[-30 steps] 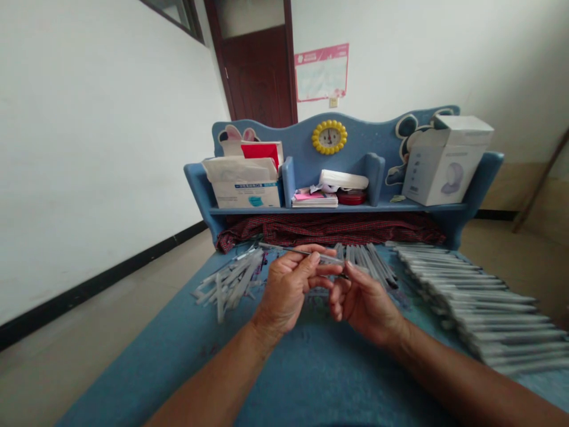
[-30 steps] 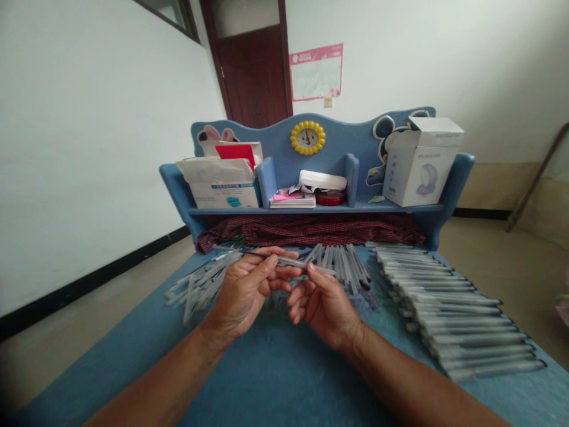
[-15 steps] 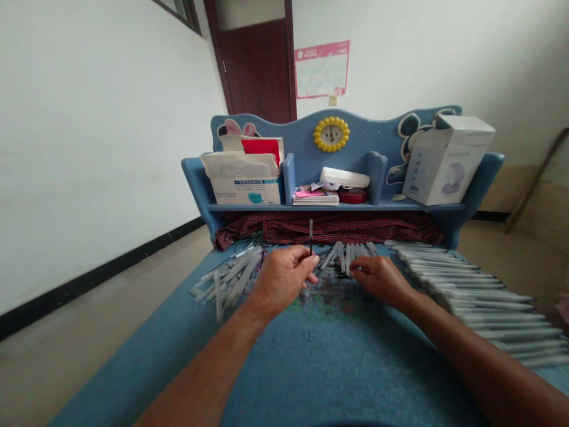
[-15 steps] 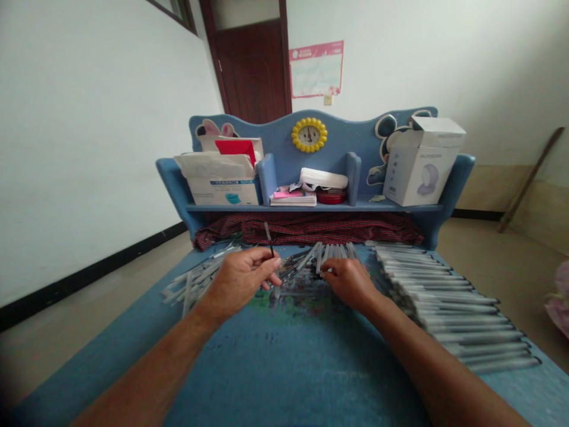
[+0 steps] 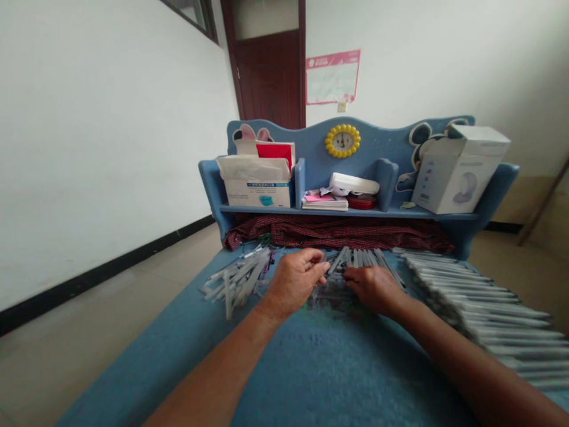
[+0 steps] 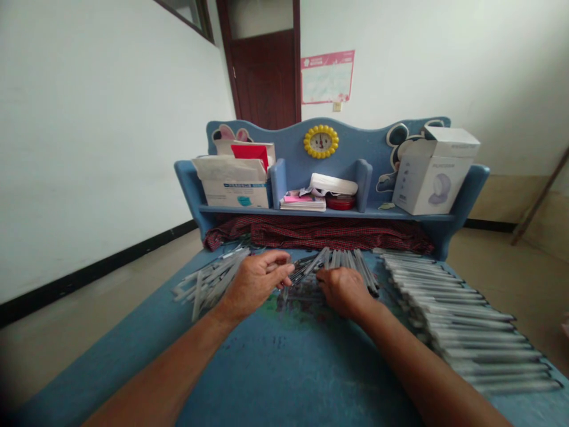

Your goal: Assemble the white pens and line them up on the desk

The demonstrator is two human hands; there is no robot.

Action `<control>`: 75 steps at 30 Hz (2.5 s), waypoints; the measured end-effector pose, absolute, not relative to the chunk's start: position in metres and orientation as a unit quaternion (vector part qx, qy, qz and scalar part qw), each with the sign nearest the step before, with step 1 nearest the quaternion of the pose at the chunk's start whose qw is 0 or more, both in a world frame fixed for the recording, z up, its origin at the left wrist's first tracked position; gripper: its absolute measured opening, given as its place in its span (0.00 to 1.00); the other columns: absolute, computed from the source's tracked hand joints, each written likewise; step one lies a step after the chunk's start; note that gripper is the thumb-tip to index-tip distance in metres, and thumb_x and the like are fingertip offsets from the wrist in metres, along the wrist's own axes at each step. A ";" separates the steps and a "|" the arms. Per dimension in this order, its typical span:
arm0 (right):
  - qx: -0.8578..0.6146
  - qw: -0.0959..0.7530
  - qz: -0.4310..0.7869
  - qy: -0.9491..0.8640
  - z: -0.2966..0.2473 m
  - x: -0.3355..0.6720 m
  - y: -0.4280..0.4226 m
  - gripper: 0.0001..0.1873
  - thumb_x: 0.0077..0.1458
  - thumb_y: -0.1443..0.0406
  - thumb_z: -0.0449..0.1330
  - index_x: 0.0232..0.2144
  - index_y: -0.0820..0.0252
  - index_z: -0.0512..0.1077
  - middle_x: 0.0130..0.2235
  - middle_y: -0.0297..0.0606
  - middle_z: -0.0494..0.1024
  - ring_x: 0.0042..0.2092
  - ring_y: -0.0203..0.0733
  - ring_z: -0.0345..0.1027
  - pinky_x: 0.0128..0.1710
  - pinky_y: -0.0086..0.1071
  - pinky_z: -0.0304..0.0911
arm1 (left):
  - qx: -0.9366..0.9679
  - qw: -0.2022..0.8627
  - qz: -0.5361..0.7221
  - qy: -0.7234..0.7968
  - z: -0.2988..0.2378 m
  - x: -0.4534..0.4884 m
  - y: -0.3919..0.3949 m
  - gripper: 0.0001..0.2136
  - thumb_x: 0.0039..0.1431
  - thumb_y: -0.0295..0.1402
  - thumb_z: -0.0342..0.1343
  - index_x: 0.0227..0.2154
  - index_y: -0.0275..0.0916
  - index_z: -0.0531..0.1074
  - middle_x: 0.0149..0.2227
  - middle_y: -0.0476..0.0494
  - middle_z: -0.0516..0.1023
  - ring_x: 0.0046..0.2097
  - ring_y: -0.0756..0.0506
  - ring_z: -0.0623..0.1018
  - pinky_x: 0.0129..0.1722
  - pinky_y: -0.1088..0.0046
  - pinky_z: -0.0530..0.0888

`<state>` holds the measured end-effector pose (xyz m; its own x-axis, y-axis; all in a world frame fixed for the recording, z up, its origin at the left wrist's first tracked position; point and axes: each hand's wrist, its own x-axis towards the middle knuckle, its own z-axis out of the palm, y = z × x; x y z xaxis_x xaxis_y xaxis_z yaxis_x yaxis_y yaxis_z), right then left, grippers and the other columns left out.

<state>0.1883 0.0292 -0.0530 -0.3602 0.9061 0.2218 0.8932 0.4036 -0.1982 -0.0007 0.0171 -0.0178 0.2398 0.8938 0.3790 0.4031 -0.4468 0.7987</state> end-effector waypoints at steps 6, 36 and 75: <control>-0.469 0.384 0.316 -0.730 -0.040 0.192 0.022 0.09 0.50 0.64 0.55 0.32 0.63 0.71 0.23 0.34 0.74 0.25 0.35 0.67 0.25 0.27 0.62 | 0.754 0.269 0.386 0.458 -0.028 0.005 0.018 0.07 0.51 0.31 0.53 0.31 0.35 0.72 0.20 0.51 0.72 0.23 0.51 0.74 0.24 0.78 0.68; -0.394 0.500 0.320 -0.702 -0.021 0.208 0.010 0.06 0.44 0.67 0.60 0.28 0.62 0.76 0.22 0.32 0.72 0.24 0.32 0.63 0.23 0.25 0.58 | 0.866 0.084 0.305 0.387 -0.016 0.012 0.003 0.06 0.53 0.28 0.51 0.30 0.37 0.73 0.28 0.47 0.73 0.32 0.49 0.72 0.31 0.76 0.66; -0.390 0.301 0.448 -0.746 -0.030 0.210 0.003 0.18 0.52 0.56 0.55 0.19 0.63 0.68 0.17 0.31 0.68 0.18 0.29 0.60 0.17 0.22 0.55 | 0.816 0.353 0.196 0.413 -0.008 0.006 0.001 0.05 0.46 0.31 0.54 0.26 0.35 0.72 0.20 0.54 0.64 0.24 0.53 0.64 0.23 0.79 0.60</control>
